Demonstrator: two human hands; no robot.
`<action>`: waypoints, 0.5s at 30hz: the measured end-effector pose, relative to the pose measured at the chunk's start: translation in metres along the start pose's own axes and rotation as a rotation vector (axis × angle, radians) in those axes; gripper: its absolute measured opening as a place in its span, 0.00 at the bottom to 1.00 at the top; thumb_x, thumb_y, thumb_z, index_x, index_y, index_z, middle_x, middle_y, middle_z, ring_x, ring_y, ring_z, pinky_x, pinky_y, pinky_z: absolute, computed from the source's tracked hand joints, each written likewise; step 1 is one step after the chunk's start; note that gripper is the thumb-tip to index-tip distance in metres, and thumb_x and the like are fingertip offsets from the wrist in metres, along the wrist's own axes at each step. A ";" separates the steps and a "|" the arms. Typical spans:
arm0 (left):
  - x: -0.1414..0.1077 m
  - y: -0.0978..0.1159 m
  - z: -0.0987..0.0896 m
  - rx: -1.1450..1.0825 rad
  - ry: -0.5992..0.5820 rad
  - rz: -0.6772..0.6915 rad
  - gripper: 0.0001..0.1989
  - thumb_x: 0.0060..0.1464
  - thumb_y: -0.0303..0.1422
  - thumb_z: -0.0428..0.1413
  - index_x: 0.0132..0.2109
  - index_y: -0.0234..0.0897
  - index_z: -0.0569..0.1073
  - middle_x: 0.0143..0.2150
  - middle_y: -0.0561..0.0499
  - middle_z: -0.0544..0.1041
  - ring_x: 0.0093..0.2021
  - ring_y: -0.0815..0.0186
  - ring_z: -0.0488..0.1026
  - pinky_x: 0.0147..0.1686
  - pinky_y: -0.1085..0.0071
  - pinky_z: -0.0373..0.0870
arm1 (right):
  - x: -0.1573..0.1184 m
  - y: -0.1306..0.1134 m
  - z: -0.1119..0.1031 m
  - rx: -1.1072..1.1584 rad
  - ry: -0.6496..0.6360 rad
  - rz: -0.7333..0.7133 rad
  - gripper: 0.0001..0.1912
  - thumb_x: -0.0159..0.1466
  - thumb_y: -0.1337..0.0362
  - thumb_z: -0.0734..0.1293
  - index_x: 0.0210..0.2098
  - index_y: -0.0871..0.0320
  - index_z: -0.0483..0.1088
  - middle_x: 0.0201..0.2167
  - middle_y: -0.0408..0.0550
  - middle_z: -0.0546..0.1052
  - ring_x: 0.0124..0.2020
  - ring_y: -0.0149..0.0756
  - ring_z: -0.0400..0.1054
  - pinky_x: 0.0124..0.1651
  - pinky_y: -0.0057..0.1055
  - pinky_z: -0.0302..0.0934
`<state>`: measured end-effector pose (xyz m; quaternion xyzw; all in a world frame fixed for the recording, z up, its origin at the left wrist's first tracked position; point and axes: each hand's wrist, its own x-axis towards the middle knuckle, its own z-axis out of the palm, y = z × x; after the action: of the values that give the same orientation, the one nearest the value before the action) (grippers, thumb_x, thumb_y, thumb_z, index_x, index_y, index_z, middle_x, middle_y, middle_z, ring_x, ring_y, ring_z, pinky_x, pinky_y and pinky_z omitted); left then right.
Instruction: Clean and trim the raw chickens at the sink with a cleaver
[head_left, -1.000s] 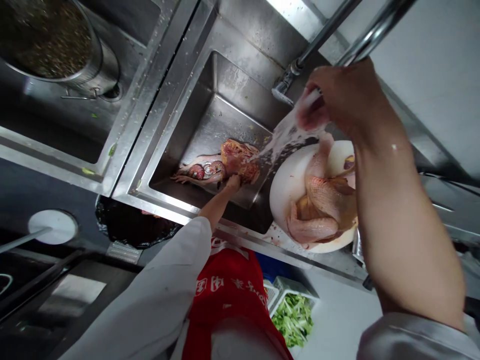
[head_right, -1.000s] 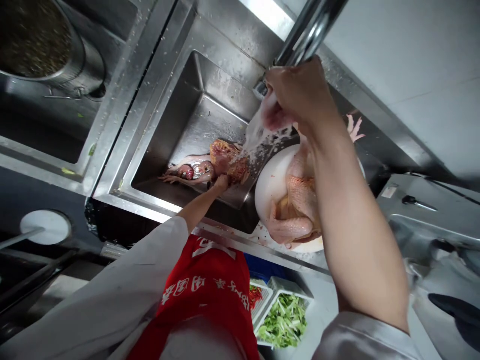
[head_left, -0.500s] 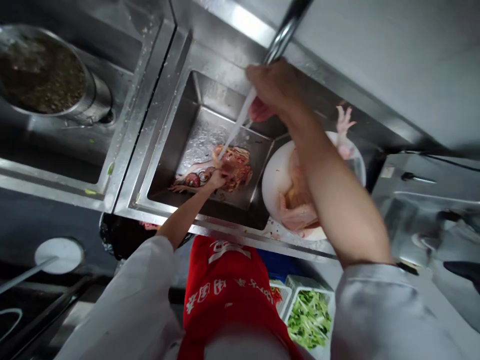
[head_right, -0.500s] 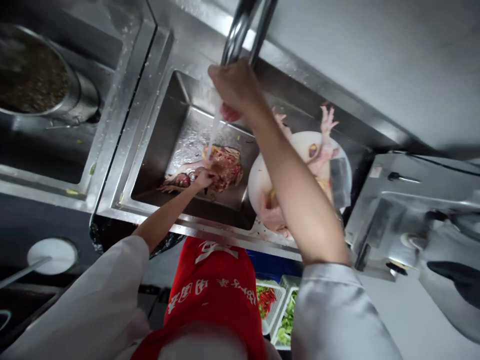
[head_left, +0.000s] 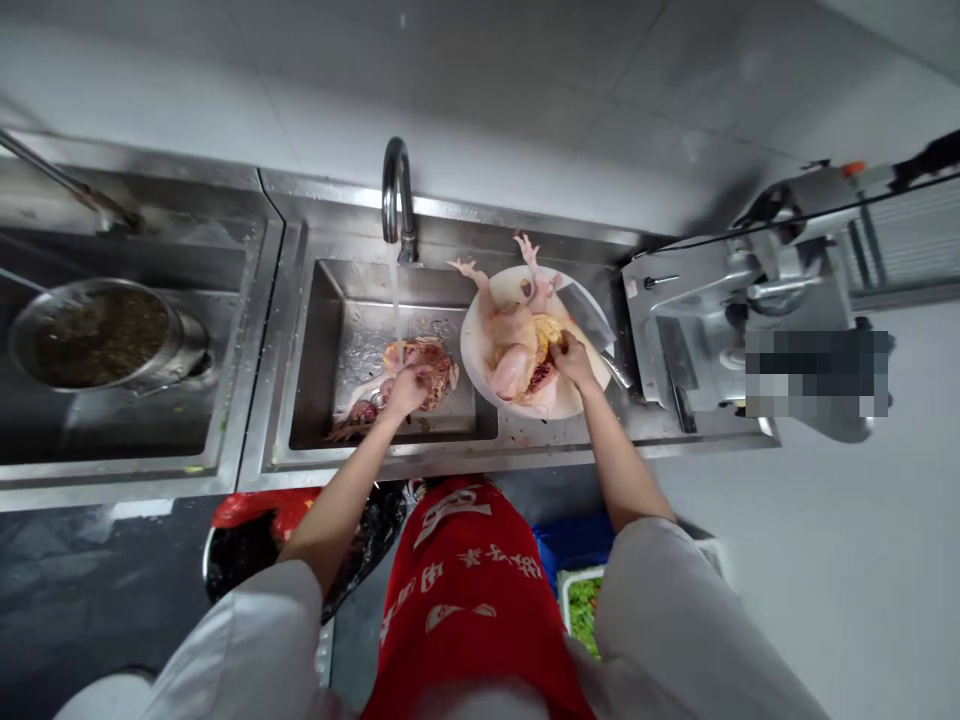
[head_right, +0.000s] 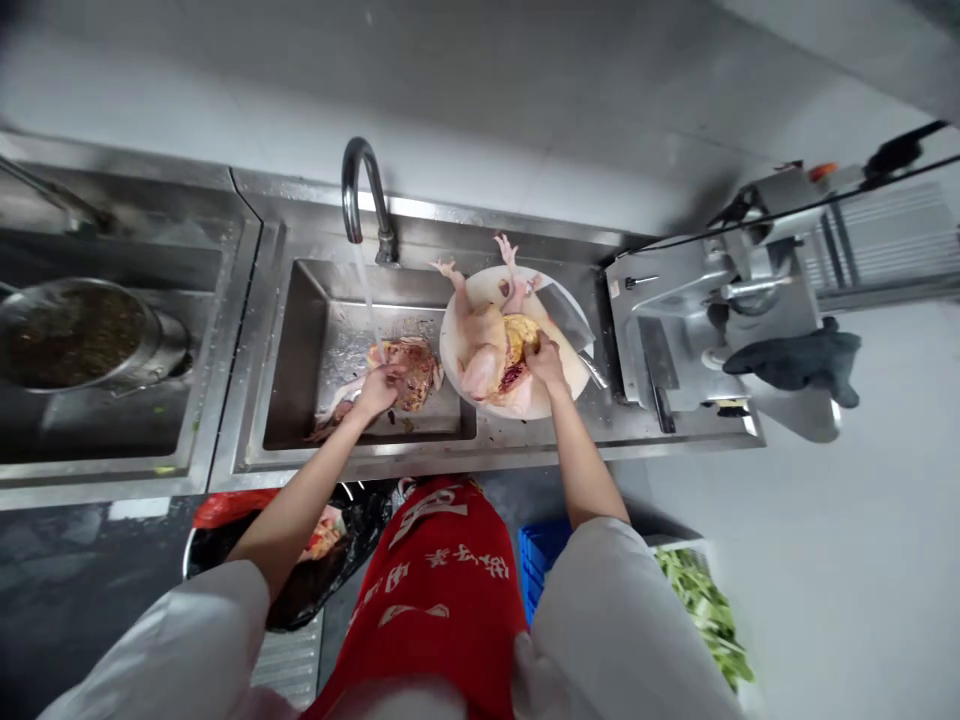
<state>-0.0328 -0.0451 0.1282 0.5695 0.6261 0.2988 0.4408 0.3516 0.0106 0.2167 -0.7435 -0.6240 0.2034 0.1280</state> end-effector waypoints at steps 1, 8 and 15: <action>0.004 0.027 0.005 -0.003 -0.013 0.050 0.17 0.54 0.28 0.55 0.49 0.33 0.82 0.45 0.43 0.84 0.44 0.57 0.81 0.51 0.62 0.78 | -0.003 0.007 0.007 0.117 0.019 0.042 0.34 0.67 0.54 0.61 0.68 0.63 0.63 0.61 0.65 0.75 0.62 0.52 0.71 0.66 0.50 0.64; 0.021 0.204 0.085 0.224 0.025 0.256 0.29 0.61 0.33 0.57 0.69 0.42 0.70 0.69 0.36 0.68 0.65 0.45 0.70 0.62 0.46 0.70 | -0.005 -0.005 0.021 0.484 0.057 0.053 0.47 0.55 0.55 0.72 0.71 0.56 0.58 0.66 0.61 0.72 0.65 0.56 0.69 0.68 0.55 0.62; 0.036 0.204 0.133 0.395 0.052 0.188 0.40 0.53 0.36 0.65 0.71 0.47 0.64 0.80 0.40 0.38 0.74 0.34 0.55 0.66 0.39 0.65 | 0.001 0.011 0.033 0.584 -0.049 0.045 0.58 0.52 0.55 0.73 0.77 0.57 0.47 0.72 0.61 0.63 0.69 0.55 0.65 0.70 0.53 0.62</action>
<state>0.1788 0.0087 0.2419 0.6929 0.6276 0.2250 0.2746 0.3464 0.0079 0.1826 -0.6838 -0.5253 0.3950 0.3169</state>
